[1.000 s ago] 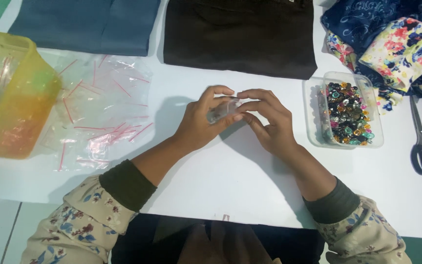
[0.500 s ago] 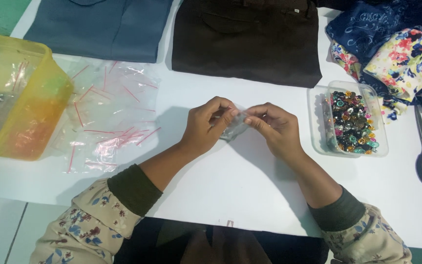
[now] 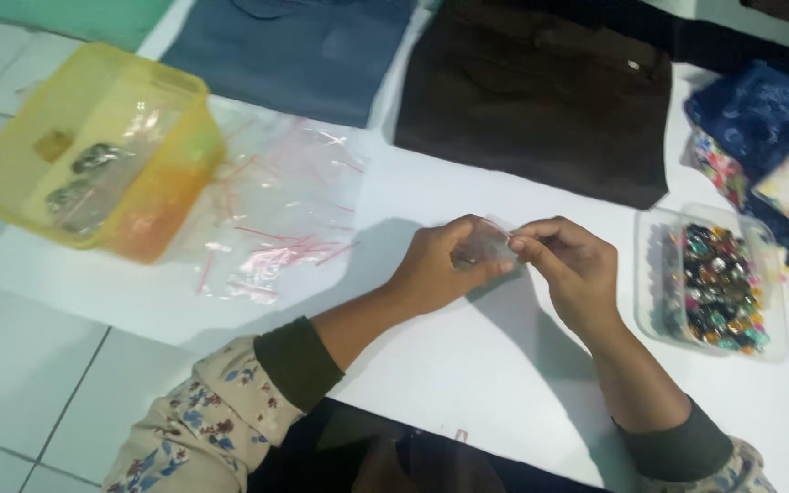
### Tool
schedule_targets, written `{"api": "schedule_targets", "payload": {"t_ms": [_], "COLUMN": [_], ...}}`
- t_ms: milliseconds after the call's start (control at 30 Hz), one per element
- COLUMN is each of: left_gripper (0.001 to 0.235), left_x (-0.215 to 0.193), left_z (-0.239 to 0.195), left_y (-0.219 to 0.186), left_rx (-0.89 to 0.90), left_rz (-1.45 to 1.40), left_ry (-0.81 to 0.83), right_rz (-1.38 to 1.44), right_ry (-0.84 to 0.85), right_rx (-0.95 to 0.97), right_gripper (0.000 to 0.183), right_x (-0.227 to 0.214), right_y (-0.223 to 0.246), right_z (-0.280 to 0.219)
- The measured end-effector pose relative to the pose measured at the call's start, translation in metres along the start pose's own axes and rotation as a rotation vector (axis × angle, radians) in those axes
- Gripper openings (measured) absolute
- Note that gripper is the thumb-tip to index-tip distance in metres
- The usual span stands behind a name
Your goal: Packaging small buttons into resealable plastic bags on a work table.
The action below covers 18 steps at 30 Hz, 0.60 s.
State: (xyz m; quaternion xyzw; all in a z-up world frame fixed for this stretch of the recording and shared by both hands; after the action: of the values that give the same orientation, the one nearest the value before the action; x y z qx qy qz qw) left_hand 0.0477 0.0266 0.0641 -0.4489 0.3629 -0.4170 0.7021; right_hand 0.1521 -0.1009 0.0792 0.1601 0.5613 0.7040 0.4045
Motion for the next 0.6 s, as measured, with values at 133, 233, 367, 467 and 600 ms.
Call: {"api": "schedule_targets", "payload": {"t_ms": [133,233,367,467,600], "left_gripper": [0.023,0.011,0.008,0.007,0.008], "left_x": [-0.034,-0.067,-0.114,-0.152,-0.213], "left_z": [-0.013,-0.033,-0.062,-0.079,-0.094], "left_y": [-0.012,-0.045,-0.07,-0.083,-0.107], "left_rx": [-0.01,0.16,0.233,0.228,0.21], "left_rz": [-0.083,0.047,0.229,0.331,0.395], "left_ry": [-0.133,-0.303,-0.436,-0.498,-0.569], "right_rz": [-0.086,-0.183,-0.096,0.055,0.165], "right_ry": [0.067,0.187,0.309,0.432,0.642], "right_rx": [-0.083,-0.139,-0.15,-0.069,0.049], "right_gripper": [0.008,0.008,0.008,0.024,0.017], "right_x": [0.028,0.062,0.109,0.158,0.23], "right_y": [0.042,0.066,0.086,0.086,0.088], "right_z": [0.013,0.021,0.033,0.036,0.038]}}
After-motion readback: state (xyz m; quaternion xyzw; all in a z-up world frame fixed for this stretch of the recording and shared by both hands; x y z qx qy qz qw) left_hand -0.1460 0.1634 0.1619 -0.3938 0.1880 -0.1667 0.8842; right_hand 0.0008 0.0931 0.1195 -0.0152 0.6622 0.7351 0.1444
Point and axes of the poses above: each hand's wrist, its own z-axis towards the middle knuckle, its own x-axis out of the palm, y = z × x, the point moved 8 cm from there along z, towards the middle knuckle
